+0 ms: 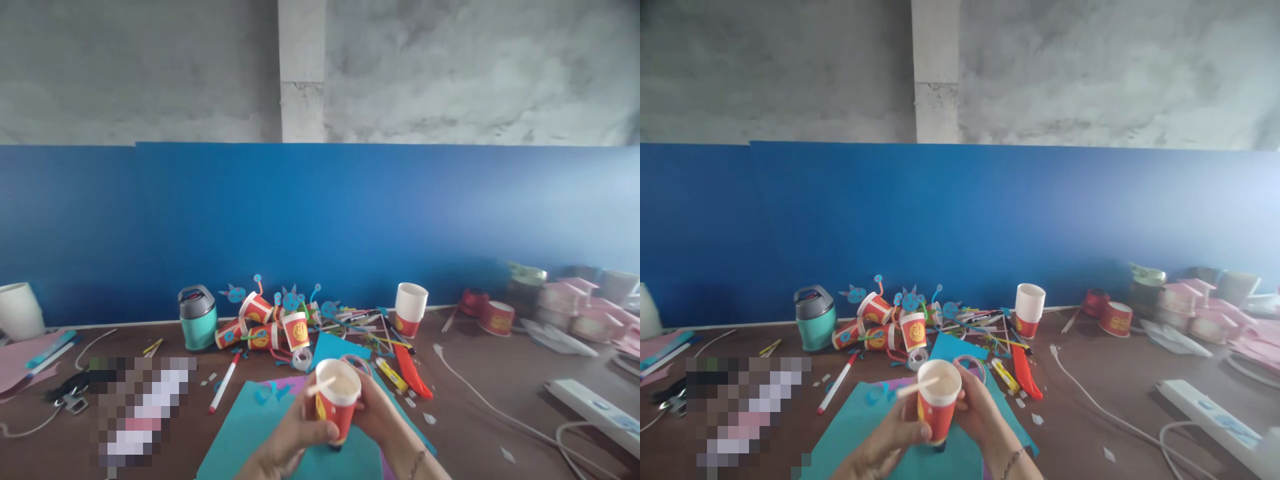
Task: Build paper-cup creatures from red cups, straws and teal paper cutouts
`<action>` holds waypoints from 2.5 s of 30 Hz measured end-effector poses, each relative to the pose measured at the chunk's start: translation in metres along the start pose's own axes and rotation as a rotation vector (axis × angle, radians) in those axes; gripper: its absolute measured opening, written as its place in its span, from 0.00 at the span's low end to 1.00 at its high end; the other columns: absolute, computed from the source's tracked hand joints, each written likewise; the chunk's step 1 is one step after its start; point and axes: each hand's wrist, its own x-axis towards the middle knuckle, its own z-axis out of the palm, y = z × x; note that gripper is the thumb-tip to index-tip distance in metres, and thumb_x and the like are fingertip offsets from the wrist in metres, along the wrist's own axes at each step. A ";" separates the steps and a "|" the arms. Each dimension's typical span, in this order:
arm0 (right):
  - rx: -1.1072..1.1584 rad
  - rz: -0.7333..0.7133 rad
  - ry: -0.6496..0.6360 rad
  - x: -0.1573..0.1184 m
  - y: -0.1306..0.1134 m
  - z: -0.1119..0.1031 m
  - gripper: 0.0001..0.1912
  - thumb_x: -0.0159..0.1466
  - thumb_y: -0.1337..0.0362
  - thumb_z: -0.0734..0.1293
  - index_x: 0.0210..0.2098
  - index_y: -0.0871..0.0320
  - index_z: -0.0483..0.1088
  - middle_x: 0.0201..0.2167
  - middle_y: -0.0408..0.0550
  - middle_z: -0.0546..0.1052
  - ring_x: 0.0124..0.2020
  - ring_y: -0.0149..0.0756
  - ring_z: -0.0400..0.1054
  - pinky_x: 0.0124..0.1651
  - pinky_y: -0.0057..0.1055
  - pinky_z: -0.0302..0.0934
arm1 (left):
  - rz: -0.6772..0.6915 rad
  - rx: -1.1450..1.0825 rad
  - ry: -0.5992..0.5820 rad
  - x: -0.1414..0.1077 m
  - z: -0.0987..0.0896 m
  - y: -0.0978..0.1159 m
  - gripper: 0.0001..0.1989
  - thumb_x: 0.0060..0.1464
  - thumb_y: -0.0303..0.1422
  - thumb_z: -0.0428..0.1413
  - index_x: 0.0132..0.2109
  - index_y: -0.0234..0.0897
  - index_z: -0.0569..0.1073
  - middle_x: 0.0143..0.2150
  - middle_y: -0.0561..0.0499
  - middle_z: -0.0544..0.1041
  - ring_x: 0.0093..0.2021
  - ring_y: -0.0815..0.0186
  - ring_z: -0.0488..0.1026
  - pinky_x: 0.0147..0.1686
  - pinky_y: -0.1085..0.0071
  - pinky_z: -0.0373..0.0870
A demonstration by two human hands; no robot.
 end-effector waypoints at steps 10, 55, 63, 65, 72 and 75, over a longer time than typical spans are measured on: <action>-0.054 -0.407 0.470 0.004 -0.028 -0.021 0.14 0.51 0.59 0.74 0.27 0.59 0.65 0.15 0.38 0.69 0.12 0.22 0.57 0.12 0.18 0.45 | 0.142 0.145 0.461 0.010 -0.024 -0.021 0.31 0.38 0.47 0.66 0.48 0.36 0.74 0.38 0.44 0.78 0.38 0.57 0.74 0.41 0.62 0.70; -1.133 -0.540 0.144 -0.007 -0.007 -0.001 0.13 0.55 0.57 0.68 0.34 0.61 0.72 0.21 0.39 0.64 0.21 0.28 0.52 0.24 0.26 0.48 | 0.635 1.204 0.323 0.010 -0.056 -0.032 0.32 0.46 0.27 0.59 0.59 0.40 0.59 0.57 0.39 0.68 0.59 0.49 0.64 0.56 0.49 0.63; -1.155 -0.542 0.206 -0.002 -0.001 -0.002 0.12 0.55 0.58 0.66 0.23 0.60 0.67 0.17 0.38 0.60 0.20 0.28 0.50 0.22 0.26 0.46 | 0.625 1.319 0.342 0.008 -0.053 -0.031 0.30 0.50 0.32 0.58 0.60 0.40 0.60 0.57 0.39 0.68 0.59 0.49 0.64 0.56 0.48 0.63; -1.150 -0.541 0.220 -0.003 0.000 0.000 0.10 0.55 0.59 0.66 0.25 0.60 0.68 0.18 0.39 0.61 0.21 0.28 0.51 0.23 0.26 0.47 | 0.623 1.321 0.340 0.008 -0.053 -0.031 0.30 0.50 0.32 0.58 0.60 0.40 0.60 0.57 0.39 0.68 0.59 0.49 0.64 0.56 0.49 0.63; -1.094 -0.562 0.260 0.000 0.002 -0.001 0.06 0.53 0.62 0.66 0.26 0.59 0.68 0.18 0.38 0.60 0.21 0.29 0.51 0.22 0.25 0.47 | 0.648 1.326 0.342 0.008 -0.052 -0.031 0.31 0.50 0.31 0.59 0.60 0.41 0.58 0.57 0.40 0.68 0.58 0.50 0.65 0.56 0.51 0.63; -1.093 -0.544 0.259 0.001 0.003 -0.003 0.08 0.53 0.61 0.66 0.23 0.58 0.65 0.17 0.37 0.57 0.20 0.28 0.50 0.21 0.25 0.45 | 0.669 1.334 0.348 0.008 -0.051 -0.032 0.31 0.50 0.32 0.59 0.60 0.41 0.58 0.56 0.40 0.68 0.58 0.51 0.65 0.56 0.52 0.64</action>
